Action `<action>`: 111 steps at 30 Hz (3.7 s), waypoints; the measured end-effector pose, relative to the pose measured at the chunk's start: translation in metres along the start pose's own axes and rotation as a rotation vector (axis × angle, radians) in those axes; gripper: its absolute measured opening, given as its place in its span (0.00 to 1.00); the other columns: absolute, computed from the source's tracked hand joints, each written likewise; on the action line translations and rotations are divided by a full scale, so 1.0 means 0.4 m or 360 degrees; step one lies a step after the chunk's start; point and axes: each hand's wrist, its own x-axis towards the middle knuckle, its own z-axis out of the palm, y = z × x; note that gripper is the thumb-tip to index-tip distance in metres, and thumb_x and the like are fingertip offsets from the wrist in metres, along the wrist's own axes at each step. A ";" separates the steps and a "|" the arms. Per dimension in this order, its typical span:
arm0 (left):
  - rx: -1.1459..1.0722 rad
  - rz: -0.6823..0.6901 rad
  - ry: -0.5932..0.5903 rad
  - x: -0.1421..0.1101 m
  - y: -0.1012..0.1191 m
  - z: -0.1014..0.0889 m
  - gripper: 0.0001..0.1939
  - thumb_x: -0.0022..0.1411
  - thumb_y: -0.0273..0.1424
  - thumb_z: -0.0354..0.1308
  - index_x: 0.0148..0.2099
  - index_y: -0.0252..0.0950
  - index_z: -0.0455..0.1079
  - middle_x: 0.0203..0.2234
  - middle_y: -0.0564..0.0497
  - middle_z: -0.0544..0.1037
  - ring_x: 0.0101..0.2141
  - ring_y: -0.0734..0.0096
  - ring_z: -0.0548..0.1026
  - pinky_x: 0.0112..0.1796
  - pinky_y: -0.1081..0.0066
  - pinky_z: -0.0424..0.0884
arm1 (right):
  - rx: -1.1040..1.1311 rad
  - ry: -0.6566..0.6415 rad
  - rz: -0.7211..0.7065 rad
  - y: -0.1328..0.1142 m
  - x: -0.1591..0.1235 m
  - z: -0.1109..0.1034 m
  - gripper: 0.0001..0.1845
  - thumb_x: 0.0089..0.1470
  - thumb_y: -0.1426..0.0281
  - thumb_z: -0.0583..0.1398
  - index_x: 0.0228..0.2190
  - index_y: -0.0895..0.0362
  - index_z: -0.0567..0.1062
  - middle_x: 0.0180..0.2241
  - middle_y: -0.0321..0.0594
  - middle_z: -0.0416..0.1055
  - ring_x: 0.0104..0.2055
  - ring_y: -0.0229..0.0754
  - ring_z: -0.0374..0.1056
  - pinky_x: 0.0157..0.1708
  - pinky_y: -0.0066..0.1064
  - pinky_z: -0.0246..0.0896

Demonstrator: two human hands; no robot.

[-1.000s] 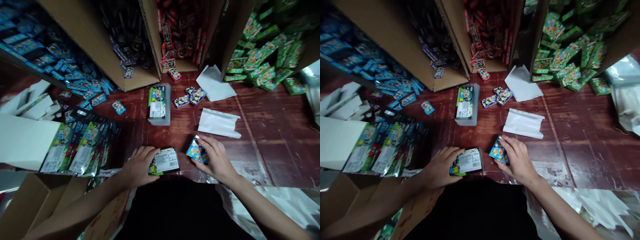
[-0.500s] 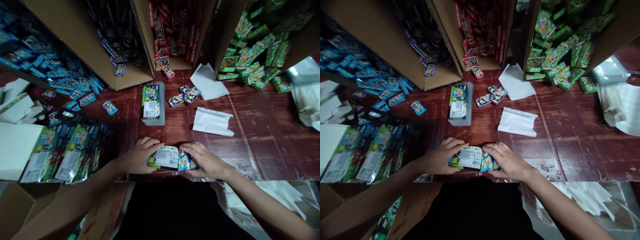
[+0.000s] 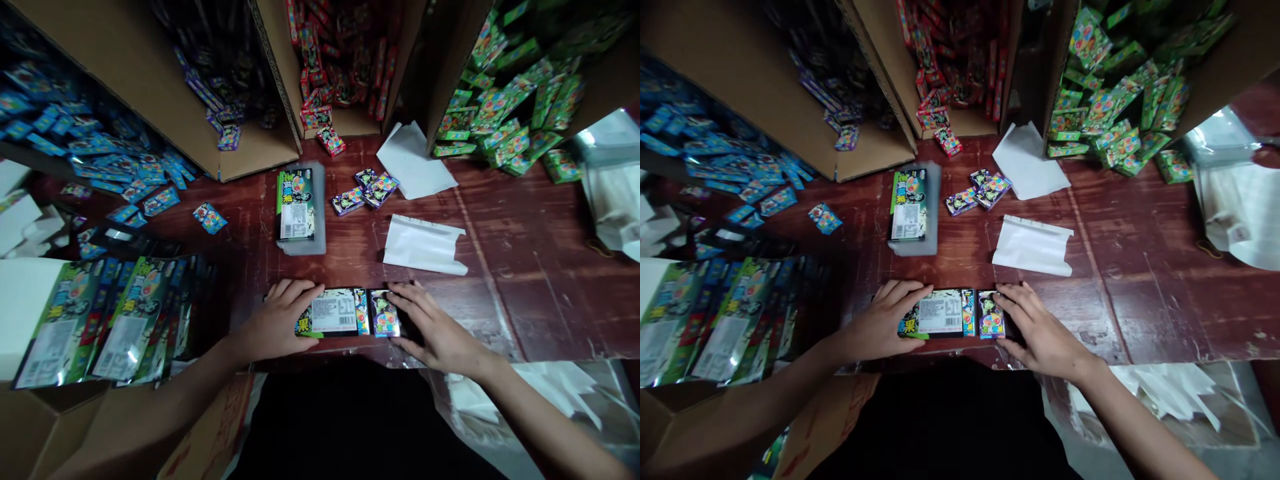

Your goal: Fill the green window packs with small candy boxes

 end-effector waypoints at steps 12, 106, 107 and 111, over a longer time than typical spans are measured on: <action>-0.0139 -0.0025 0.0078 0.018 0.016 0.002 0.47 0.51 0.38 0.69 0.70 0.43 0.53 0.61 0.46 0.64 0.58 0.51 0.62 0.60 0.53 0.60 | 0.0243 0.0329 0.0090 0.015 0.037 -0.002 0.34 0.56 0.59 0.66 0.61 0.51 0.63 0.60 0.53 0.59 0.64 0.58 0.59 0.60 0.56 0.62; -0.1165 -0.0047 -0.0329 0.394 0.420 0.075 0.16 0.73 0.33 0.43 0.59 0.39 0.61 0.48 0.45 0.79 0.34 0.68 0.82 0.32 0.69 0.75 | -0.0122 0.0251 0.0513 0.093 -0.306 -0.135 0.54 0.57 0.59 0.64 0.71 0.51 0.37 0.63 0.50 0.61 0.58 0.57 0.59 0.55 0.50 0.58; -0.0912 0.0043 -0.0182 0.394 0.418 0.067 0.14 0.72 0.32 0.46 0.56 0.39 0.64 0.50 0.46 0.78 0.40 0.65 0.81 0.39 0.66 0.76 | -0.0115 0.0219 0.0497 0.093 -0.301 -0.140 0.54 0.57 0.59 0.64 0.71 0.51 0.37 0.62 0.50 0.62 0.58 0.57 0.59 0.54 0.49 0.58; -0.0104 0.0126 0.0226 0.354 0.443 0.037 0.16 0.71 0.41 0.50 0.56 0.42 0.68 0.58 0.48 0.73 0.52 0.56 0.76 0.50 0.58 0.72 | -0.0099 0.0163 0.0463 0.091 -0.278 -0.147 0.54 0.57 0.59 0.64 0.71 0.51 0.38 0.58 0.51 0.64 0.54 0.56 0.61 0.52 0.49 0.60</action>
